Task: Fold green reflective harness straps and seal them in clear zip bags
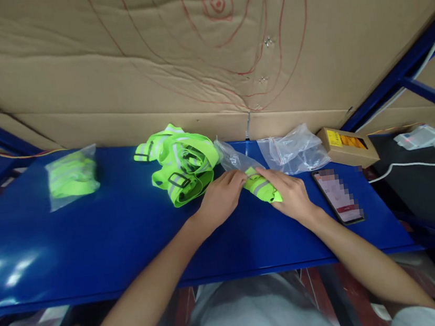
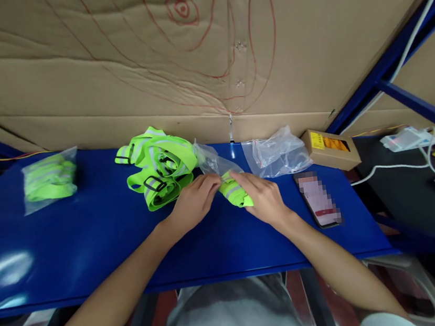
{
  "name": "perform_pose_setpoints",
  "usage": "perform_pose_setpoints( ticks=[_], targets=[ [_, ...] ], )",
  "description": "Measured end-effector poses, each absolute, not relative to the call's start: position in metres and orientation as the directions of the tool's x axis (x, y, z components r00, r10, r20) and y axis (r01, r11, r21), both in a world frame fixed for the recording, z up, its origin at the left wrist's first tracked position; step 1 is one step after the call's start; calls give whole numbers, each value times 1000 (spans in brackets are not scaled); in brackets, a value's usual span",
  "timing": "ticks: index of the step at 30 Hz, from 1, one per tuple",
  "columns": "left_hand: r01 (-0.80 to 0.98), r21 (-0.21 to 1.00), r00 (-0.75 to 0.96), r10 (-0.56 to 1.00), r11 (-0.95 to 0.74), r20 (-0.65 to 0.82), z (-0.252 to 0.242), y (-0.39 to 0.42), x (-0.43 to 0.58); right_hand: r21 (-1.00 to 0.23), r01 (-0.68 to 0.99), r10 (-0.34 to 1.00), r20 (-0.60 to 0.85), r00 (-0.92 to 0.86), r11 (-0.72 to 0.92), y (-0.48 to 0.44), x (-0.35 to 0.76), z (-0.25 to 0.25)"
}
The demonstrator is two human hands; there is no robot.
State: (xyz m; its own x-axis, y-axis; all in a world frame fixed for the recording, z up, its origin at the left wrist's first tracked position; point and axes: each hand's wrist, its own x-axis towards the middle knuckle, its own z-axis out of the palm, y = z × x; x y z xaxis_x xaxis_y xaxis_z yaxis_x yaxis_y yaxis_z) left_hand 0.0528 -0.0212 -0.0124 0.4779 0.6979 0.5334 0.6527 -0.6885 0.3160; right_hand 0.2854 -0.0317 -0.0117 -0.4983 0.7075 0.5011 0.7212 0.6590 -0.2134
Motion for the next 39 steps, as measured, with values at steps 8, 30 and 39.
perform_pose_setpoints(
  ticks=[8,30,39],
  targets=[
    [536,470,457,709,-701,537,-14,-23,53,-338,706,773,401,-491,623,-29,282,-17],
    [507,146,840,449,-849,-305,43,24,263,-161,560,577,357,-735,813,-38,262,-47],
    [477,168,837,504,-863,211,63,18,178,-320,499,592,385,-708,805,-34,270,-35]
  ],
)
